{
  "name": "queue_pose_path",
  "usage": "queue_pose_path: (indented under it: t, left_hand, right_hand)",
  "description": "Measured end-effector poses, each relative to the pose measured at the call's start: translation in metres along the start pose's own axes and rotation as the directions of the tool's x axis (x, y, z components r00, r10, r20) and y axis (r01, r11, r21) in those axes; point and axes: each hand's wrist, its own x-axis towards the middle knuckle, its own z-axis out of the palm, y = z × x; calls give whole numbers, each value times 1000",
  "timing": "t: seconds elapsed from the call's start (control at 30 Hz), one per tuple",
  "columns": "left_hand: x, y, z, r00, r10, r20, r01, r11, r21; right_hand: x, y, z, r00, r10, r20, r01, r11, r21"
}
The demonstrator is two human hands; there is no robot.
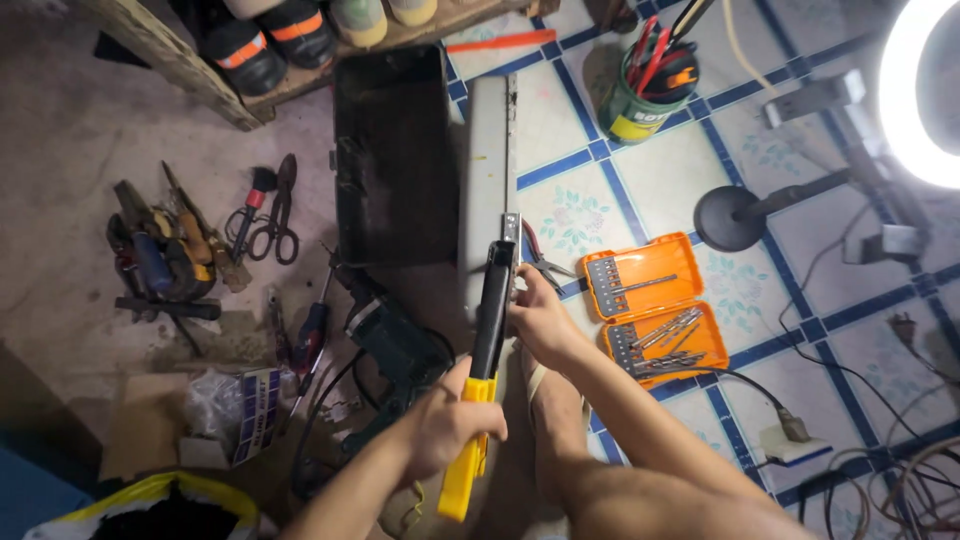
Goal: Drill holes and use a rivet gun to attach a metal hinge to a toolbox.
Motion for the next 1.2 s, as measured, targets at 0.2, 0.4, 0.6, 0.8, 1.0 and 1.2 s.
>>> queue_pose_path:
  t: [0.2,0.4,0.6,0.8,1.0,1.2]
  left_hand:
    - [4,21,3,711,-700,64,635,600,-487]
    - [9,19,-5,750,-658,62,604,644,-470]
    - [19,41,-17,734,-663,143,631,590,-505]
    - [-6,-1,4,767,-616,178,635,690,-347]
    - [-3,9,-7,956,262,-133,-253,964,76]
    - [9,-1,-10,810,-565,156,515,560,-648]
  right_hand:
    - [2,6,-2,998,-18,-56,1,955,-295]
    - [-75,-52,34,871,491,-22,-478,835,-272]
    - [-71,-65,65,926,339,164,-77,595,-800]
    - [-75,-43,61,967,-147,207,249,392,-886]
    - [-77,-58,80,949,309,62,-208,762,-614]
    - [-70,-52,90,974,227,12,-185,822,-538]
